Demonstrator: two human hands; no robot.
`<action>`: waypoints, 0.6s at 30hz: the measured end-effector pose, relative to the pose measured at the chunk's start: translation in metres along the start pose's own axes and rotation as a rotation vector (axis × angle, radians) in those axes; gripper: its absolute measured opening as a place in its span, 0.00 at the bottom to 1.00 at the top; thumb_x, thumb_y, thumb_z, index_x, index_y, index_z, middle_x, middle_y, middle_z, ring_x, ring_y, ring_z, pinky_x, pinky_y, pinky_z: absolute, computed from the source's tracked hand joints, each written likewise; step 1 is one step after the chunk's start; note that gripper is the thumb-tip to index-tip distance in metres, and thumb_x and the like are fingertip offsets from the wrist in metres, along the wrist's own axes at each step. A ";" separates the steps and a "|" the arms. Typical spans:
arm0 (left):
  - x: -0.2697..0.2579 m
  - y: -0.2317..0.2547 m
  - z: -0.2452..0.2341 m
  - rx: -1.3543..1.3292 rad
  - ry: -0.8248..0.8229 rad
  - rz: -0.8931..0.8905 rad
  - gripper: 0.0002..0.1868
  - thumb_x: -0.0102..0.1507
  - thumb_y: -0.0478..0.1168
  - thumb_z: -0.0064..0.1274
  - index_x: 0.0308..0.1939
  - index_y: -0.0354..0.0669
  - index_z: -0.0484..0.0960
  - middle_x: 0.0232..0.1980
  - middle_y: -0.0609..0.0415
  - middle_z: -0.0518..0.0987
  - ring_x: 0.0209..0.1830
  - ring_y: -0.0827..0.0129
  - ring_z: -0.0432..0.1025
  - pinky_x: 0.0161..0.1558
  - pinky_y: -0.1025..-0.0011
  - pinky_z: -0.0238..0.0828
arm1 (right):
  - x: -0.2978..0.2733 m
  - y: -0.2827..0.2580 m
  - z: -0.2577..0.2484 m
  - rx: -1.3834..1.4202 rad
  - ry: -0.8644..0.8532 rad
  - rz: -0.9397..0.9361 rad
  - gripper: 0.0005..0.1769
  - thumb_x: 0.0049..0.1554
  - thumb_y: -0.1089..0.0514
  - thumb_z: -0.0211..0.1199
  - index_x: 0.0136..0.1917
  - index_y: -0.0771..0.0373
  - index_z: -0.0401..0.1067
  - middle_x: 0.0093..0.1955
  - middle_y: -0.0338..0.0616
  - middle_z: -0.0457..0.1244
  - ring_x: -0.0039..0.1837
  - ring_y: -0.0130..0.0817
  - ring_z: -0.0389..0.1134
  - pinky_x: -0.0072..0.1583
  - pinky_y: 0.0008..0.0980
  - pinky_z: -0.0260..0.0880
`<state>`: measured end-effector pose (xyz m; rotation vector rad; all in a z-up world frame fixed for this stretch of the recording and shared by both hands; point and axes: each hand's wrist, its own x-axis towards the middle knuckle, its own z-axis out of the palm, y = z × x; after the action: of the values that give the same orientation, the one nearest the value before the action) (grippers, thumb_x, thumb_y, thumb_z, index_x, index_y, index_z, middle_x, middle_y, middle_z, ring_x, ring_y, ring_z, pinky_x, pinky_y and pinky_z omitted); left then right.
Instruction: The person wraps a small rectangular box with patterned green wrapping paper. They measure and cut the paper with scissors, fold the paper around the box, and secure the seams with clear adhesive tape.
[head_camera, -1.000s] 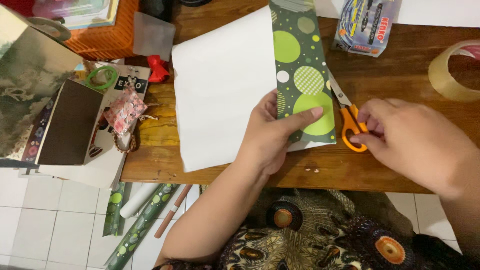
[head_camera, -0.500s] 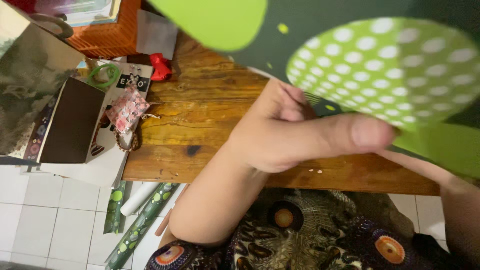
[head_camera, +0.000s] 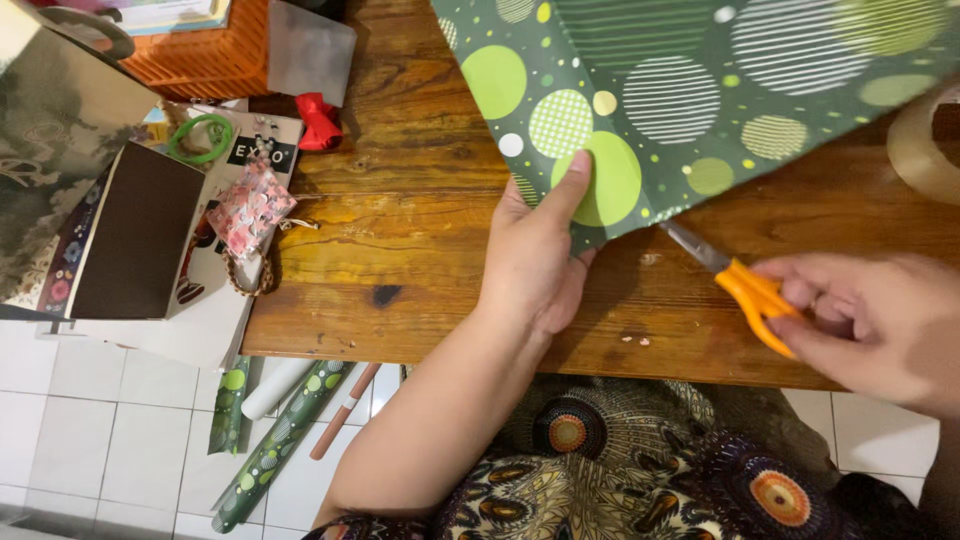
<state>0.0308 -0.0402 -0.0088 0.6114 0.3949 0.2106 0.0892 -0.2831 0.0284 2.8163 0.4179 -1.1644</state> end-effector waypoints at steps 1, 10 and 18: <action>0.002 0.000 -0.001 0.004 0.006 0.013 0.10 0.69 0.38 0.54 0.54 0.45 0.77 0.52 0.55 0.82 0.49 0.67 0.77 0.50 0.62 0.77 | 0.004 0.006 0.005 0.228 -0.055 -0.021 0.32 0.57 0.62 0.66 0.74 0.53 0.67 0.42 0.37 0.70 0.34 0.25 0.69 0.39 0.26 0.72; 0.006 0.010 -0.006 0.114 0.022 0.089 0.20 0.63 0.31 0.60 0.57 0.44 0.73 0.52 0.53 0.82 0.49 0.66 0.78 0.49 0.64 0.77 | 0.014 0.050 0.049 0.536 -0.119 -0.304 0.36 0.43 0.62 0.83 0.63 0.57 0.73 0.42 0.44 0.67 0.41 0.35 0.69 0.44 0.35 0.76; 0.002 0.012 -0.001 0.105 -0.083 0.155 0.23 0.62 0.28 0.62 0.59 0.41 0.73 0.54 0.51 0.81 0.52 0.66 0.78 0.51 0.65 0.78 | 0.013 0.051 0.060 0.907 0.031 -0.702 0.29 0.52 0.65 0.71 0.68 0.65 0.73 0.53 0.46 0.74 0.52 0.37 0.76 0.56 0.37 0.76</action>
<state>0.0316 -0.0296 -0.0029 0.7522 0.2792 0.3133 0.0711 -0.3392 -0.0254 3.5628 1.2273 -1.7901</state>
